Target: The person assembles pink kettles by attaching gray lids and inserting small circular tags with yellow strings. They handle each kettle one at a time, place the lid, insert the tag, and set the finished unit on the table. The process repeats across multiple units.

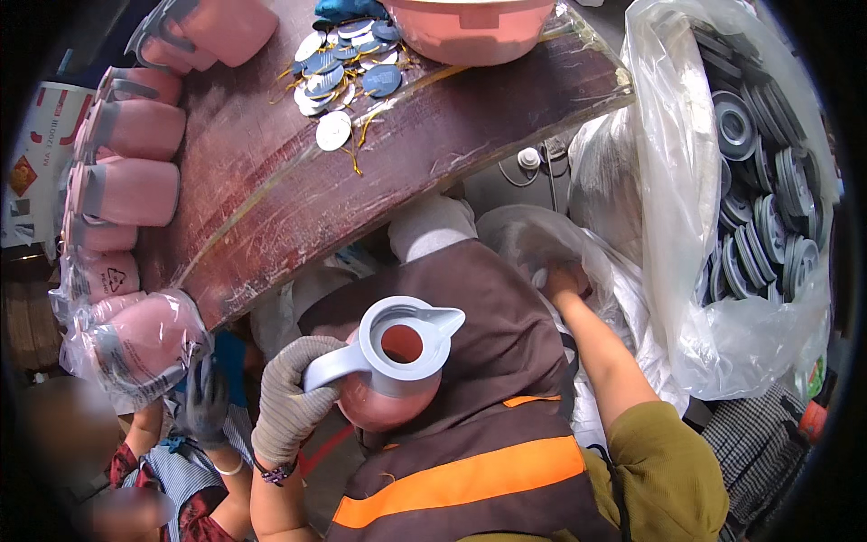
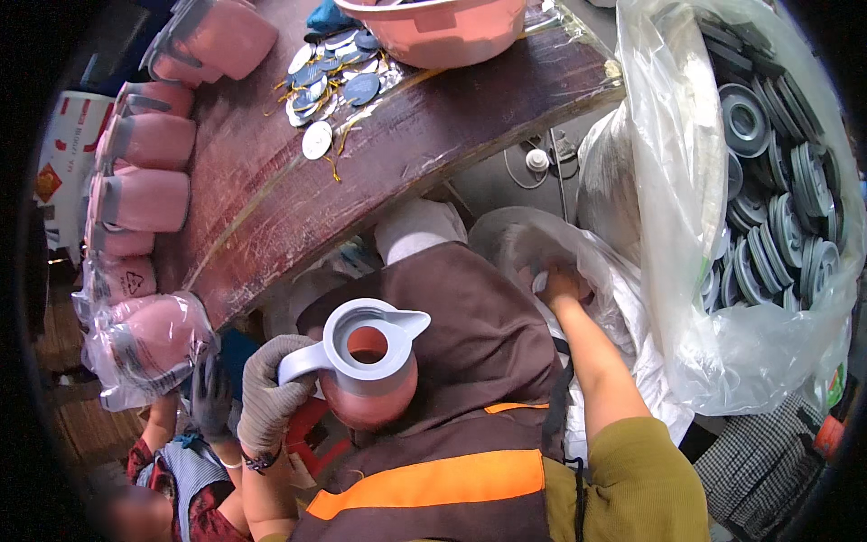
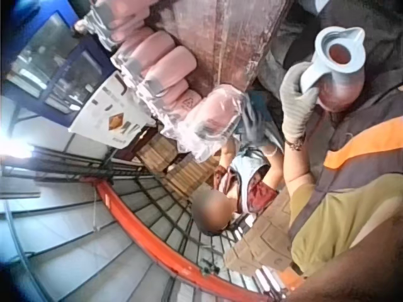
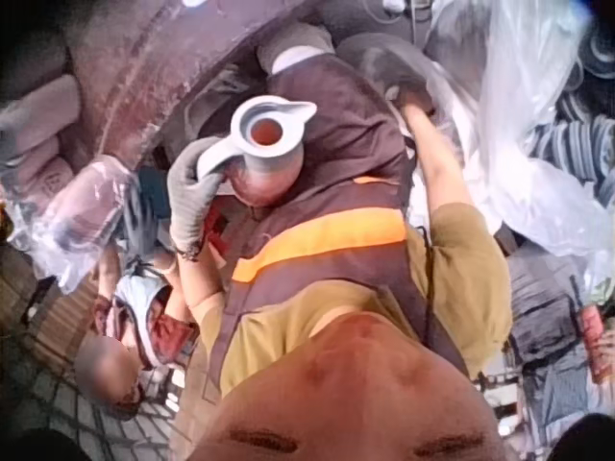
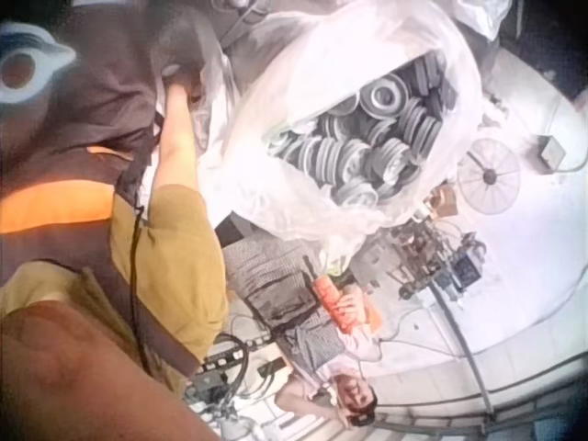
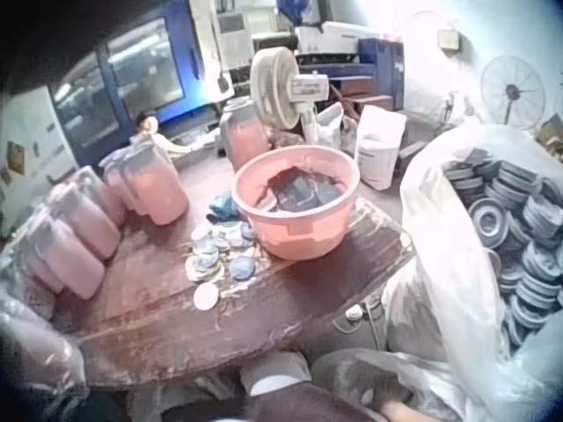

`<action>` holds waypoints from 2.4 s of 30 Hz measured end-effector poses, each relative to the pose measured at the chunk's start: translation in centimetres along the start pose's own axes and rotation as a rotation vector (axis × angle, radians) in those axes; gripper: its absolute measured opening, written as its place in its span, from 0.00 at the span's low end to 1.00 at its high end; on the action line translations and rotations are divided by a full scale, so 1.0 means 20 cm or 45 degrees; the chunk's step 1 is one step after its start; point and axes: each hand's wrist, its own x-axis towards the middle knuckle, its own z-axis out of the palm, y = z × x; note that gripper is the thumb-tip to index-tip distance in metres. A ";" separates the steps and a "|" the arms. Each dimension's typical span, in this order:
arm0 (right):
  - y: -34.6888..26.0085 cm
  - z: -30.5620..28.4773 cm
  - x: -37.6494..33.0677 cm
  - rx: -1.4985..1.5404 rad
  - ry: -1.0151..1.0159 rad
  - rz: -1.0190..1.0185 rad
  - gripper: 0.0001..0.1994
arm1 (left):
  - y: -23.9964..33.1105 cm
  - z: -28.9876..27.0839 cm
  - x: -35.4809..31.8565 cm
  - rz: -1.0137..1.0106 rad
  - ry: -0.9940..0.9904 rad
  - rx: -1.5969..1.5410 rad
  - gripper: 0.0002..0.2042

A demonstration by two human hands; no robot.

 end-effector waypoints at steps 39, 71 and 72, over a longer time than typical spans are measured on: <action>-1.22 -1.29 -1.32 0.295 0.242 -2.475 0.25 | -0.39 -0.01 0.10 0.375 -0.110 -0.114 0.11; -1.28 -1.37 -1.20 -0.120 0.951 -1.253 0.30 | -0.09 0.55 -0.06 0.454 -0.060 -0.413 0.07; -1.31 -1.36 -1.19 -0.135 0.963 -1.232 0.30 | -0.10 0.58 0.00 0.726 0.041 0.022 0.09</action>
